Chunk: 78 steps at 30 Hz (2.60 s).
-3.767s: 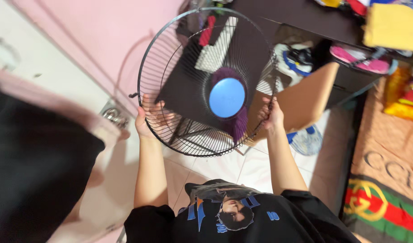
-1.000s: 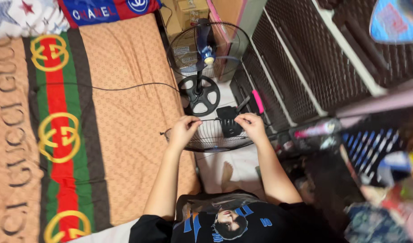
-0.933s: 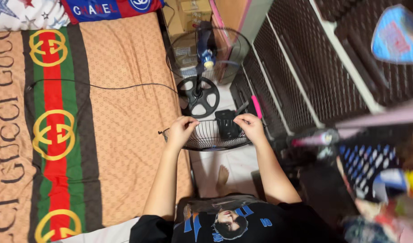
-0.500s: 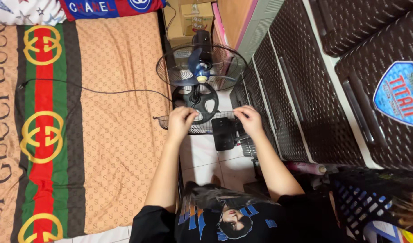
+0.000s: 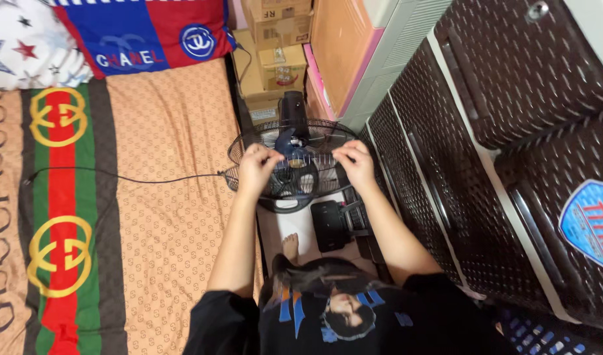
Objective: The person assembles a standing fan by attaching the blue fan blades to the motor hub and securing them with a nut. They then attach the front protective cage to the fan assembly. The person uses a purple cloth to wipe the fan blades during the process.
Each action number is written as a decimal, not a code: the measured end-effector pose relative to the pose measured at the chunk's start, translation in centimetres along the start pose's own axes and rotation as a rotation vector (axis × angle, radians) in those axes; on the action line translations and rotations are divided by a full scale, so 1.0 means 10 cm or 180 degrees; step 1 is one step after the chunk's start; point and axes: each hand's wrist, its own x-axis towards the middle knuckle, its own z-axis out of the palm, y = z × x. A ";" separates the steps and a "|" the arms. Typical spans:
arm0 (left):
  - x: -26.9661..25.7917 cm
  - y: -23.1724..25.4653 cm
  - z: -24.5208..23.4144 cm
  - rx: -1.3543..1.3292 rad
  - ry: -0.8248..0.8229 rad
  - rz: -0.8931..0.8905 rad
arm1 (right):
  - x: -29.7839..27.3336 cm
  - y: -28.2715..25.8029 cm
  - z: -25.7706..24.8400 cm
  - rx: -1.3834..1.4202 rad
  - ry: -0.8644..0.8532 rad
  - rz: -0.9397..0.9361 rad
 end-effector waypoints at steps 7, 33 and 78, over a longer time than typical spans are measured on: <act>0.67 -0.37 0.12 -0.0010 -0.0038 -0.0038 | 0.48 0.36 0.30 0.0035 0.0081 0.0432; 0.79 -0.70 0.18 0.0153 -0.0021 -0.0456 | 0.58 0.58 0.53 -0.0195 0.0031 0.0974; 0.51 -0.42 0.21 0.1194 0.0239 0.0372 | 0.06 1.53 0.08 0.0704 0.1557 0.2632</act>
